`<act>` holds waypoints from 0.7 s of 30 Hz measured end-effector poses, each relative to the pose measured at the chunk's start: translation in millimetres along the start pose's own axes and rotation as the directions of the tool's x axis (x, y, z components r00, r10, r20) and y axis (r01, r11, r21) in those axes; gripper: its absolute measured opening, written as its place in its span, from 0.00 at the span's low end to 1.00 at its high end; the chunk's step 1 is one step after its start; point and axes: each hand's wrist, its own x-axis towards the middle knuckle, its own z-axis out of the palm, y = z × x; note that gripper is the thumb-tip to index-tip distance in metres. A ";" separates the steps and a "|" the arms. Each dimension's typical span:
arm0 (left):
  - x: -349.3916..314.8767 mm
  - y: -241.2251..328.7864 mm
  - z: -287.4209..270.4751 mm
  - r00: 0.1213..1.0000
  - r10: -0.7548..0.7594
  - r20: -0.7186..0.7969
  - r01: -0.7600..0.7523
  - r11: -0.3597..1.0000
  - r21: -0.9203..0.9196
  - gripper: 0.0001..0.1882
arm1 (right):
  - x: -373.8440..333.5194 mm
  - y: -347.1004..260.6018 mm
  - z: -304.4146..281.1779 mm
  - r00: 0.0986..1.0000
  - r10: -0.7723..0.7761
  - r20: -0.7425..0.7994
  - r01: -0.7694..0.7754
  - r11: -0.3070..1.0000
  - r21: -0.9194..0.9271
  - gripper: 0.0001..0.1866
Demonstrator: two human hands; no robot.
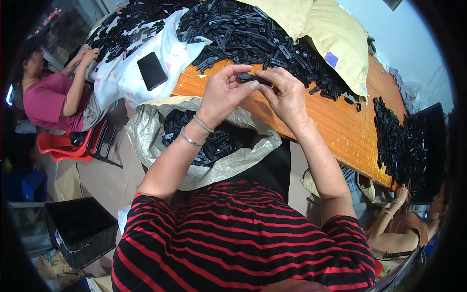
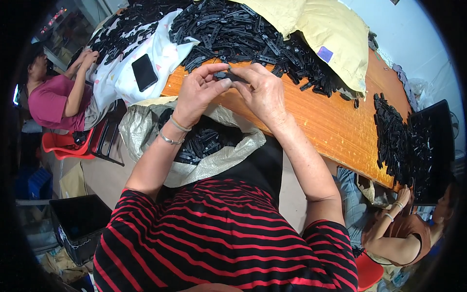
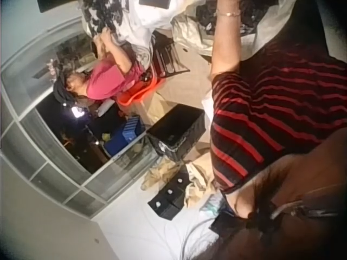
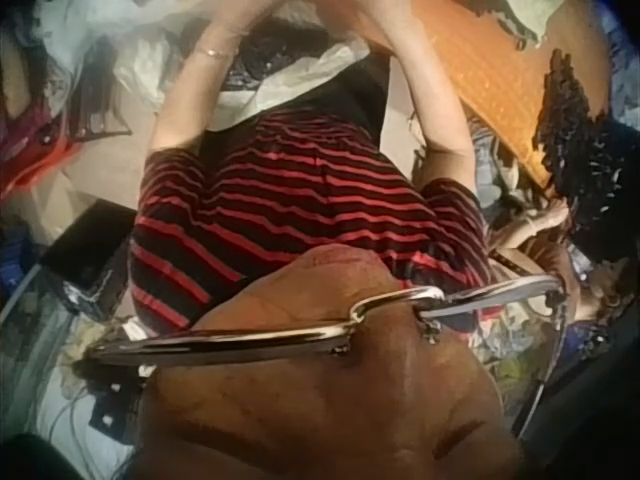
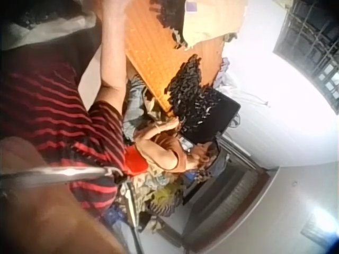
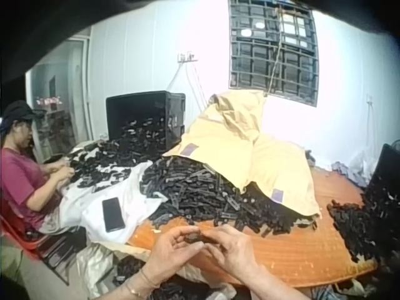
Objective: Sorting and inspecting small black plastic parts on a table in a workshop setting.
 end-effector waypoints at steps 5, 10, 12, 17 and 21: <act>-0.7 0.4 4.0 0.993 0.098 -0.068 -0.089 0.989 0.118 0.13 | 1.3 3.2 1.3 1.000 0.012 0.029 -0.015 0.996 0.085 0.14; -2.1 6.0 3.6 0.996 0.072 -0.054 -0.061 0.980 0.189 0.13 | 9.2 -0.7 -5.5 0.859 0.385 0.338 -0.511 0.590 0.625 0.18; -2.3 6.5 3.8 0.993 0.113 -0.031 -0.103 0.968 0.227 0.12 | 10.5 3.7 -6.5 0.838 0.400 0.371 -0.545 0.640 0.541 0.20; -2.7 13.2 7.0 0.962 0.269 0.043 -0.264 0.888 0.376 0.13 | 7.4 5.8 -4.2 0.898 0.355 0.259 -0.439 0.730 0.523 0.16; -3.3 14.3 8.1 0.946 0.324 0.019 -0.304 0.864 0.401 0.12 | 5.9 6.8 1.0 0.912 0.344 0.224 -0.407 0.682 0.607 0.15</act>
